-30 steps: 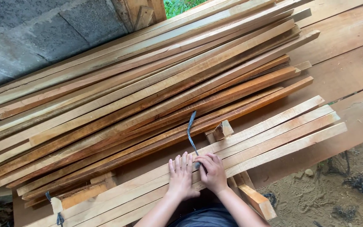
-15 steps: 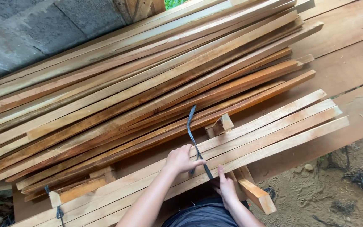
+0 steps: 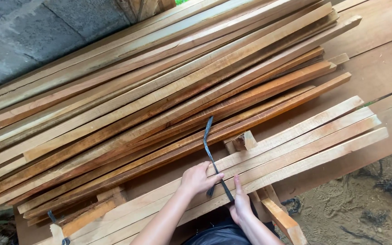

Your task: The person gathers several thin wooden planks into a bundle and secures them with a black strap. They repeat this process, tying multiple bundles and stacking them on a wooden rack.

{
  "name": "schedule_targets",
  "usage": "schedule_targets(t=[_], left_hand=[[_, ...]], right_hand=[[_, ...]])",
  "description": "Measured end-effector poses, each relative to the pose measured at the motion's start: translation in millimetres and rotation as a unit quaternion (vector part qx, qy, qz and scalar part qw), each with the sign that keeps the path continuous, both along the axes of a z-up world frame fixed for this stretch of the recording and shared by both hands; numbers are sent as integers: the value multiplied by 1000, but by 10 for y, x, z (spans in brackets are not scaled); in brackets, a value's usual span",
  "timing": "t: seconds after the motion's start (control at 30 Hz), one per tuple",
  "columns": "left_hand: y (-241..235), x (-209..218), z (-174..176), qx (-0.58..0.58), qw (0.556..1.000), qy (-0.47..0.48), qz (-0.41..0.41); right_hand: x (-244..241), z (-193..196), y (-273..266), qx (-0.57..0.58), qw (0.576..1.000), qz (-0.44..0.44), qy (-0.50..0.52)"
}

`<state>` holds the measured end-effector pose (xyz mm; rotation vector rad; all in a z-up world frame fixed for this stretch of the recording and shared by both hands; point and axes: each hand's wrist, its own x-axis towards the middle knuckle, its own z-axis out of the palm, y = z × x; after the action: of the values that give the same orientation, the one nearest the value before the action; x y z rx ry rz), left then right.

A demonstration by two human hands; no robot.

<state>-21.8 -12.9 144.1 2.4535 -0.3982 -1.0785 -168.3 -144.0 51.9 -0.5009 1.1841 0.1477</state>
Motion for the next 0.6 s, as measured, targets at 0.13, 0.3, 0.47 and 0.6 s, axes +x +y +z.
schedule_targets(t=[0.13,0.3,0.47,0.6], left_hand=[[22,46,-158,3,1000,-3,-7],[35,59,-517,3,996,64,68],[-18,65,-789,19,990,112,90],[52,166,-1276,-48,983,110,142]], right_hand=[[4,-46,-8,-31,999,5,2],[-139,-12,-187,-32,993,107,47],[-403,279,-409,-181,853,485,57],[-83,944,-139,-558,648,501,-131]])
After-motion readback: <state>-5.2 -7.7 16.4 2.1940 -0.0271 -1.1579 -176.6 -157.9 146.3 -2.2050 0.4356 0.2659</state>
